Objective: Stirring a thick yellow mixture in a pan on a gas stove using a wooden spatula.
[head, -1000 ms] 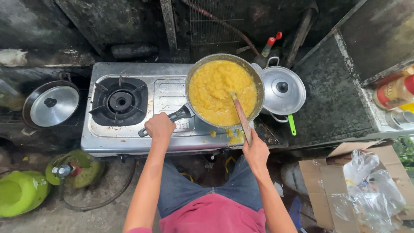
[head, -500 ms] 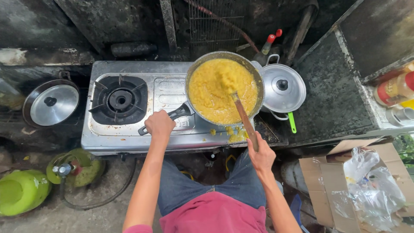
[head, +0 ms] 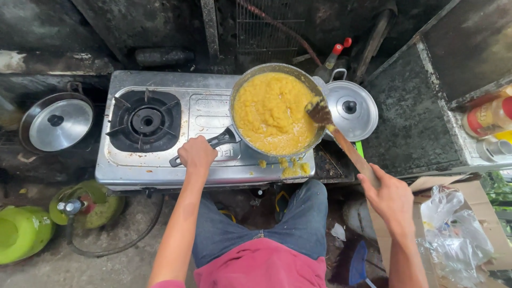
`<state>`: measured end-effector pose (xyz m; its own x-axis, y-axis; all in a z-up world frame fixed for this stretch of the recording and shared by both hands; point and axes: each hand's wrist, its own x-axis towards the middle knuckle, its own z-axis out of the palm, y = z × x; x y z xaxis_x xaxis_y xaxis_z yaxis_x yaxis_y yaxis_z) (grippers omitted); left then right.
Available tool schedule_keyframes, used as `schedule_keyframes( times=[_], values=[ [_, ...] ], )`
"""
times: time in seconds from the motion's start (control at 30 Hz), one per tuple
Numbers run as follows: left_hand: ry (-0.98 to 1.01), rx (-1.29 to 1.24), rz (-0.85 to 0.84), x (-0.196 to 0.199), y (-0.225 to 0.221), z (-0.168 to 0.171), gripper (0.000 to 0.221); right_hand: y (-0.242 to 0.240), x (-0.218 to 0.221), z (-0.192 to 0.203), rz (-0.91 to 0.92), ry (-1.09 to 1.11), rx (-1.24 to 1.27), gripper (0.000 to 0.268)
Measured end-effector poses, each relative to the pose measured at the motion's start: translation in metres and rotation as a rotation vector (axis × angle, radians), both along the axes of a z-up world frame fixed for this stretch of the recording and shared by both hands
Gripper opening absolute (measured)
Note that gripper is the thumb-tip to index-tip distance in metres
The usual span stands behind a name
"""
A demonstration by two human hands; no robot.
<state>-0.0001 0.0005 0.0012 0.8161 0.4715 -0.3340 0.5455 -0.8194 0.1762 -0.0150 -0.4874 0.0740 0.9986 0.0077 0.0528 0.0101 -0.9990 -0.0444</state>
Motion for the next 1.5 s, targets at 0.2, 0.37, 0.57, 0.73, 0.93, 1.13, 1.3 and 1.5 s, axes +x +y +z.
schedule_keyframes(
  times=[0.2, 0.37, 0.57, 0.73, 0.93, 1.13, 1.3, 1.5],
  values=[
    [0.02, 0.003, 0.002, 0.002, 0.0, 0.006, 0.025, 0.042, 0.011, 0.044, -0.124, 0.395, -0.206, 0.051],
    [0.025, 0.0, 0.001, 0.0, -0.002, 0.01, 0.025, 0.061, 0.062, -0.057, -0.048, 0.201, -0.005, 0.049],
    [0.022, 0.004, -0.001, 0.0, -0.004, 0.012, 0.027, 0.063, 0.077, -0.1, 0.058, 0.023, 0.146, 0.063],
    [-0.003, 0.003, -0.003, 0.0, -0.003, 0.005, 0.028, 0.055, 0.081, -0.122, 0.121, -0.12, 0.146, 0.056],
    [-0.009, -0.015, 0.009, -0.001, -0.001, 0.001, 0.029, 0.049, 0.083, -0.144, 0.2, -0.337, 0.139, 0.052],
    [-0.015, -0.006, 0.009, 0.002, 0.002, -0.004, 0.028, 0.012, 0.077, -0.162, 0.329, -0.509, 0.03, 0.061],
    [0.013, -0.003, -0.002, 0.002, 0.0, 0.001, 0.027, -0.013, 0.043, -0.142, 0.34, -0.55, -0.288, 0.061],
    [-0.003, 0.008, -0.015, 0.004, 0.006, -0.018, 0.03, -0.018, 0.015, -0.037, 0.294, -0.333, -0.382, 0.067]
  ],
)
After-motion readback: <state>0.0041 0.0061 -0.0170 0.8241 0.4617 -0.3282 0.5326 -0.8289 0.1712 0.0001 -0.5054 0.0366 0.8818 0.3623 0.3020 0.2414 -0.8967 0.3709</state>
